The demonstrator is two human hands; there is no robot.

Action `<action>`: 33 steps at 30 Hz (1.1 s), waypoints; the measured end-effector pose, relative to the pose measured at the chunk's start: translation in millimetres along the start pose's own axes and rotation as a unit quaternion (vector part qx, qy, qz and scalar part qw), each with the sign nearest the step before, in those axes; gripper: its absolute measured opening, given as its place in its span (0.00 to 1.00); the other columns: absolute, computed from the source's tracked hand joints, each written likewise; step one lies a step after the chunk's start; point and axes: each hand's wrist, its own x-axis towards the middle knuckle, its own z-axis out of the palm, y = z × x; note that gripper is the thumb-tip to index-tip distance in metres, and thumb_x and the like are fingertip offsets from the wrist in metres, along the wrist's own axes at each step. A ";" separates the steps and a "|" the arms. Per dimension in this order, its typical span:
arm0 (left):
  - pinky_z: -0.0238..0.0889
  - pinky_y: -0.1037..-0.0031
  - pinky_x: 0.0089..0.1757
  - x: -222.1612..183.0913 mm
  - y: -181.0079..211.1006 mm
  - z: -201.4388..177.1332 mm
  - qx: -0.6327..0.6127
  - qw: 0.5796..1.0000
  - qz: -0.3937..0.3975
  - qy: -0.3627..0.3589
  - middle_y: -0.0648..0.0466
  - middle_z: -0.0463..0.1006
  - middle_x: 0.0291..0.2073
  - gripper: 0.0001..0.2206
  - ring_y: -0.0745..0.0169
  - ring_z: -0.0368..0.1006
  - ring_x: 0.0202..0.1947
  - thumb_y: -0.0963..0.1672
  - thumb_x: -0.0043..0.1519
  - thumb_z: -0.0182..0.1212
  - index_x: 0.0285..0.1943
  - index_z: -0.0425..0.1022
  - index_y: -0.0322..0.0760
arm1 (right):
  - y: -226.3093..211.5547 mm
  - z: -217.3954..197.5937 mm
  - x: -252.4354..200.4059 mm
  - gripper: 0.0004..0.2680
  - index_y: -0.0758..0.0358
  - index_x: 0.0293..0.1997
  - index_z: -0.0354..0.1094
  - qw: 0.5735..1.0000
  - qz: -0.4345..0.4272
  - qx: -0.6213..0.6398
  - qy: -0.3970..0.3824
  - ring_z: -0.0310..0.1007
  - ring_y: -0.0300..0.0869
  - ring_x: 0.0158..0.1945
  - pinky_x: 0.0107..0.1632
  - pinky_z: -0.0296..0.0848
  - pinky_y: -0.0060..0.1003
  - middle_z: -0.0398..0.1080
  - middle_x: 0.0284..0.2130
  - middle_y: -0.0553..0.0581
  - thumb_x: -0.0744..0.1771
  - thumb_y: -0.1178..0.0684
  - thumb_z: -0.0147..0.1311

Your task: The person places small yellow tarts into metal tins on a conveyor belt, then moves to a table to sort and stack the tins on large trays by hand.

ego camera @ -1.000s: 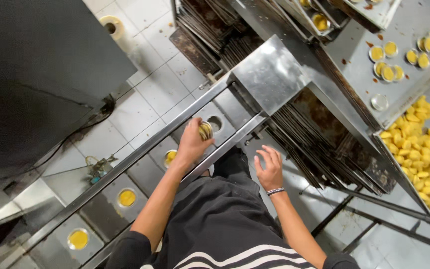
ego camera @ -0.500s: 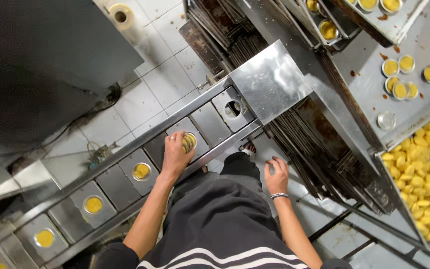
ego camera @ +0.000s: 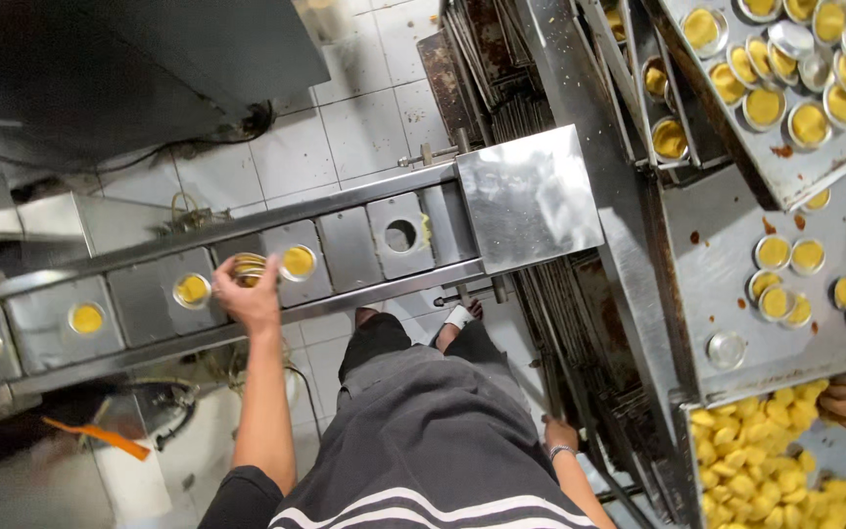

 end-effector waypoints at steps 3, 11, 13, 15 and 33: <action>0.68 0.62 0.45 -11.7 1.5 -0.7 0.066 0.994 0.032 0.076 0.42 0.72 0.47 0.28 0.47 0.73 0.41 0.49 0.48 0.82 0.55 0.76 0.35 | -2.3 -13.8 10.5 0.15 0.70 0.48 0.79 0.995 0.024 0.072 -0.061 0.76 0.56 0.35 0.33 0.75 0.47 0.78 0.34 0.69 0.63 0.49 0.58; 0.66 0.59 0.52 -53.7 51.0 75.1 0.034 0.972 0.151 -0.175 0.48 0.73 0.48 0.33 0.41 0.74 0.50 0.45 0.40 0.83 0.57 0.75 0.40 | -53.3 -40.9 38.0 0.17 0.56 0.54 0.78 0.984 -0.147 0.012 -0.096 0.72 0.64 0.59 0.58 0.73 0.56 0.76 0.52 0.69 0.65 0.39 0.57; 0.64 0.56 0.52 -57.0 55.9 83.0 0.071 0.963 0.183 -0.186 0.46 0.72 0.48 0.33 0.39 0.73 0.49 0.43 0.39 0.82 0.57 0.74 0.38 | -62.9 -55.5 36.6 0.15 0.53 0.52 0.79 0.984 -0.155 0.016 -0.089 0.74 0.61 0.56 0.55 0.76 0.55 0.77 0.49 0.66 0.65 0.39 0.58; 0.63 0.54 0.52 -53.1 55.6 86.8 0.106 0.950 0.221 -0.194 0.43 0.71 0.47 0.34 0.36 0.72 0.47 0.42 0.37 0.81 0.57 0.73 0.37 | -73.6 -62.0 34.6 0.14 0.50 0.50 0.79 0.982 -0.168 0.025 -0.083 0.77 0.58 0.53 0.52 0.79 0.53 0.79 0.47 0.63 0.64 0.39 0.59; 0.64 0.53 0.55 -84.1 77.0 120.8 0.038 0.925 0.220 -0.308 0.34 0.70 0.51 0.38 0.30 0.70 0.54 0.39 0.44 0.76 0.66 0.63 0.26 | -59.8 -37.8 53.5 0.21 0.55 0.57 0.76 0.981 -0.076 -0.062 -0.170 0.71 0.53 0.61 0.59 0.67 0.39 0.75 0.56 0.63 0.64 0.36 0.49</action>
